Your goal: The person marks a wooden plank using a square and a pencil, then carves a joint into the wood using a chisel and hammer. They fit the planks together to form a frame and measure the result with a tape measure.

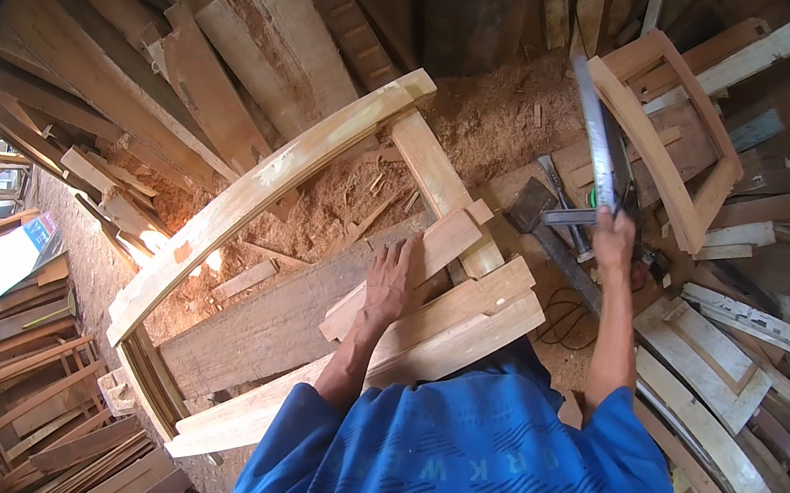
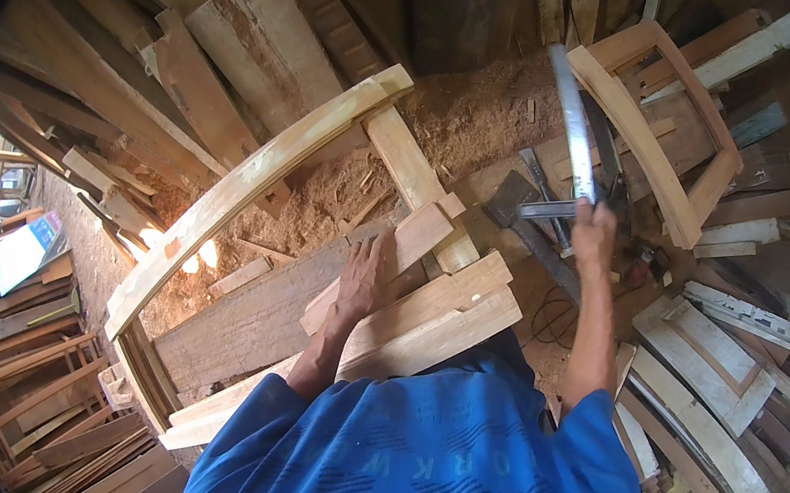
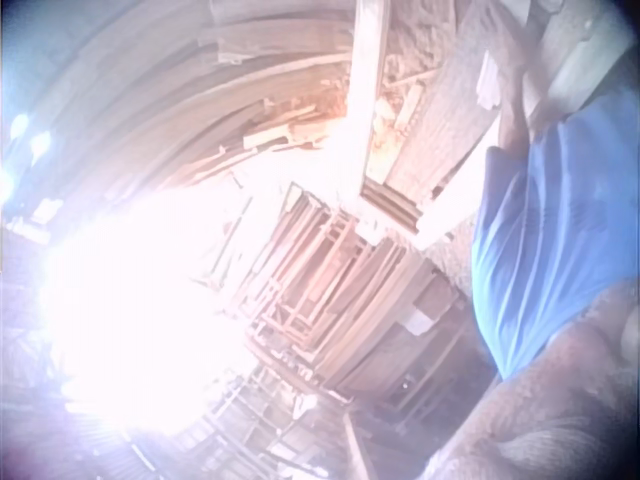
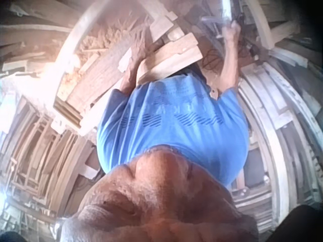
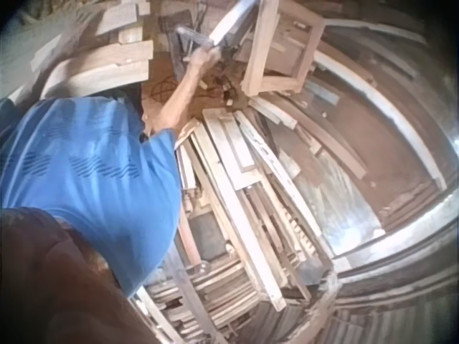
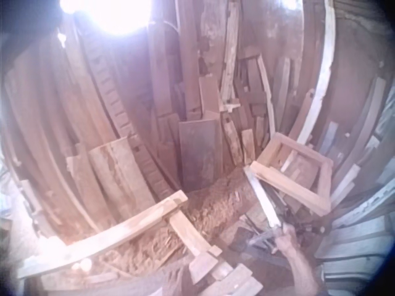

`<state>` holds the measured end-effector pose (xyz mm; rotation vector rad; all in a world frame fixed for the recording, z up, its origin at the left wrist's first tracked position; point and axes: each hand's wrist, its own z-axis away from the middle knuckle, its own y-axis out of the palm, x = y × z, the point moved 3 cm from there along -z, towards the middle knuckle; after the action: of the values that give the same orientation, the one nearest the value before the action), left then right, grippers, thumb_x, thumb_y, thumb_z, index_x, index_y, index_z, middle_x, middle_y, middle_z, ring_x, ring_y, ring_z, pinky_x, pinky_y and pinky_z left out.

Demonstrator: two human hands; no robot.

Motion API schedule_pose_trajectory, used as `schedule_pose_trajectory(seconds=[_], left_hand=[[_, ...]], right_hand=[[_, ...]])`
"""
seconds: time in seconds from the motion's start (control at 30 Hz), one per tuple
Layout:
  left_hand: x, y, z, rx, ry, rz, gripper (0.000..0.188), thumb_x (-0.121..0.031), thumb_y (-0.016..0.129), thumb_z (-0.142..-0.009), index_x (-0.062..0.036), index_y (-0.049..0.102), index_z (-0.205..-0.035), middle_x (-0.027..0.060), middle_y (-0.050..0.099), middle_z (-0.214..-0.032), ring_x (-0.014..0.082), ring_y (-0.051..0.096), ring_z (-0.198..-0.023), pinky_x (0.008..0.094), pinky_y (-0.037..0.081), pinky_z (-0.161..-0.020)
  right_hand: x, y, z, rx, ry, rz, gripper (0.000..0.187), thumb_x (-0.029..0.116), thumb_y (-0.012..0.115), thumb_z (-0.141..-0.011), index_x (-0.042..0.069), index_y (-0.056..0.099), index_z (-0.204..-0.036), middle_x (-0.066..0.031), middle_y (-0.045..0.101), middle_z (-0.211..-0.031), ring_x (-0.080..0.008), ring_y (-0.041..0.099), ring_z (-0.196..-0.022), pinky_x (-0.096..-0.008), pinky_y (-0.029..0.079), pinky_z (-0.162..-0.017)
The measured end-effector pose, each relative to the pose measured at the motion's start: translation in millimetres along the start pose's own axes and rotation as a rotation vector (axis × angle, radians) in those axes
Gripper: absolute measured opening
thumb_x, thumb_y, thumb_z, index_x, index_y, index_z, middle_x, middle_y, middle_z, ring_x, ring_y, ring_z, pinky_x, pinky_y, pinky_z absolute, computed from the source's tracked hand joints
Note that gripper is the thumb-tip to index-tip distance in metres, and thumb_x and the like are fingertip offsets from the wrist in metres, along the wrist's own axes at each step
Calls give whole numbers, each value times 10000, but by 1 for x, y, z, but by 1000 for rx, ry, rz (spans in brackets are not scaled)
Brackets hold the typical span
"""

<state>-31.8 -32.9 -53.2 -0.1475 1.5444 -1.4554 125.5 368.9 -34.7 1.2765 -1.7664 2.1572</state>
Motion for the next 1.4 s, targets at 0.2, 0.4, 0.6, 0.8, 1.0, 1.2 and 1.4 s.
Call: schedule_pose_trajectory(seconds=[0.2, 0.4, 0.6, 0.8, 1.0, 1.2, 1.4], left_hand=[[13, -20, 3, 97, -50, 229, 940, -386, 804, -810, -101, 347, -1580, 276, 546, -1374, 463, 534, -1244, 513, 459, -1056], [48, -33, 20, 51, -95, 216, 953, -341, 862, -773, -119, 393, -1572, 281, 530, -1444, 446, 560, -1271, 486, 465, -1083], [71, -63, 54, 15, -368, 89, 911, -335, 879, -736, -173, 462, -1530, 199, 584, -1201, 397, 579, -1107, 492, 493, -967], [145, -47, 101, 3, -283, -126, 851, -240, 832, -759, -181, 459, -1522, 181, 583, -1228, 380, 523, -1175, 478, 426, -1028], [155, -29, 110, -118, -268, -199, 883, -251, 833, -757, -172, 421, -1534, 168, 548, -1321, 399, 500, -1211, 503, 400, -1049], [149, -41, 103, -29, -379, -92, 833, -265, 821, -766, -141, 459, -1506, 195, 564, -1327, 418, 507, -1224, 492, 402, -1060], [149, -44, 99, 14, -325, -98, 865, -331, 846, -752, -138, 462, -1502, 210, 559, -1329, 425, 499, -1247, 500, 394, -1079]], right_hand=[[-46, 0, -24, 239, 275, 31, 296, 236, 567, -1039, -39, 644, -1118, -232, 710, -1017, -330, 694, -872, -435, 515, -802], [21, -8, 12, 138, 260, 438, 412, 265, 579, -1003, 2, 523, -1314, -322, 675, -1129, -491, 652, -1030, -573, 498, -917], [27, 14, 12, 170, -73, 447, 314, 131, 593, -932, 12, 560, -1221, -284, 628, -1211, -476, 614, -1141, -563, 504, -940], [69, 53, 4, 386, -121, 529, 292, 146, 615, -938, 37, 620, -1209, -283, 669, -1154, -464, 647, -1101, -548, 521, -928], [69, 73, 6, 467, -160, 633, 362, 249, 653, -954, 76, 637, -1271, -270, 704, -1119, -447, 674, -1082, -545, 537, -905], [68, 54, -3, 431, -55, 698, 344, 242, 585, -952, 59, 637, -1239, -270, 702, -1143, -454, 668, -1114, -550, 530, -942], [35, 39, -21, 309, -50, 697, 303, 179, 620, -919, 72, 639, -1202, -222, 678, -1231, -436, 664, -1125, -539, 537, -936]])
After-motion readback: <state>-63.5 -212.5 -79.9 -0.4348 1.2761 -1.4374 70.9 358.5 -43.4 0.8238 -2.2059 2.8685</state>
